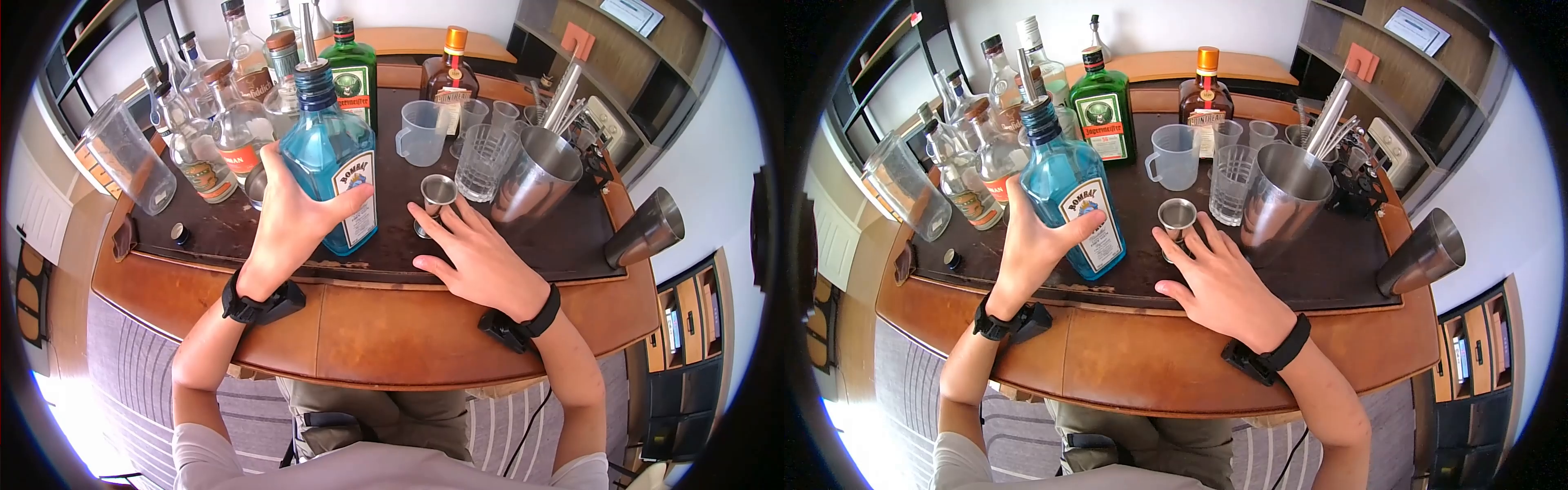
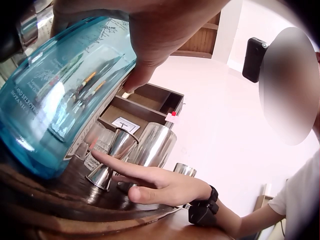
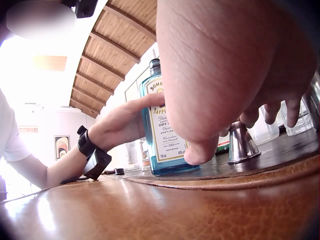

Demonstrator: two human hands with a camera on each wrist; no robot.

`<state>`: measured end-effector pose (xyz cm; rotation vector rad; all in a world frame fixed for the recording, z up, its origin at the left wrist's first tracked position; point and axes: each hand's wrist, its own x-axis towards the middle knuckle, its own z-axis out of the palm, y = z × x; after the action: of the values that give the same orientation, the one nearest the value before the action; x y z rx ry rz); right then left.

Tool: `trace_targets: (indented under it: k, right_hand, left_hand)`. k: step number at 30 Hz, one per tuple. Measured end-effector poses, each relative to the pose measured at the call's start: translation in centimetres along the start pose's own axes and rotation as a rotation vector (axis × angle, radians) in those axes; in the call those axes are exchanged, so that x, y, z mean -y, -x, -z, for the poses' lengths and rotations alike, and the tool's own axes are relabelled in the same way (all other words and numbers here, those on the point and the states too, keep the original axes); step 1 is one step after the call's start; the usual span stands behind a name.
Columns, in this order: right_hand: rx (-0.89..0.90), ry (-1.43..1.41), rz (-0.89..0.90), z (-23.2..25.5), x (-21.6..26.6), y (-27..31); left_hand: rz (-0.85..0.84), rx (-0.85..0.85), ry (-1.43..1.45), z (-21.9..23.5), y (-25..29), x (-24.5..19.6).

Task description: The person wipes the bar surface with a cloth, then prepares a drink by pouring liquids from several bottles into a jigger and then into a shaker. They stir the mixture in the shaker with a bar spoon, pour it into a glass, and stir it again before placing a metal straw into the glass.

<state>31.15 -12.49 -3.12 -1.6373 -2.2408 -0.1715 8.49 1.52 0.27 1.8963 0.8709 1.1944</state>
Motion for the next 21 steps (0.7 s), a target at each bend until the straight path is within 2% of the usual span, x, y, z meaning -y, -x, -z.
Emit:
trace_targets:
  k: [11,14,21]
  right_hand:
    - [-0.003,-0.016,-0.005,-0.06,0.02,-0.06]
    - [0.072,-0.063,-0.063,0.31,0.29,-0.15]
    - [0.033,-0.086,-0.057,0.50,0.46,-0.26]
  left_hand:
    - [-0.016,0.005,-0.015,0.06,0.04,0.18]
    - [-0.012,0.005,0.011,0.05,0.03,-0.08]
    - [-0.024,0.011,-0.027,0.11,0.06,0.17]
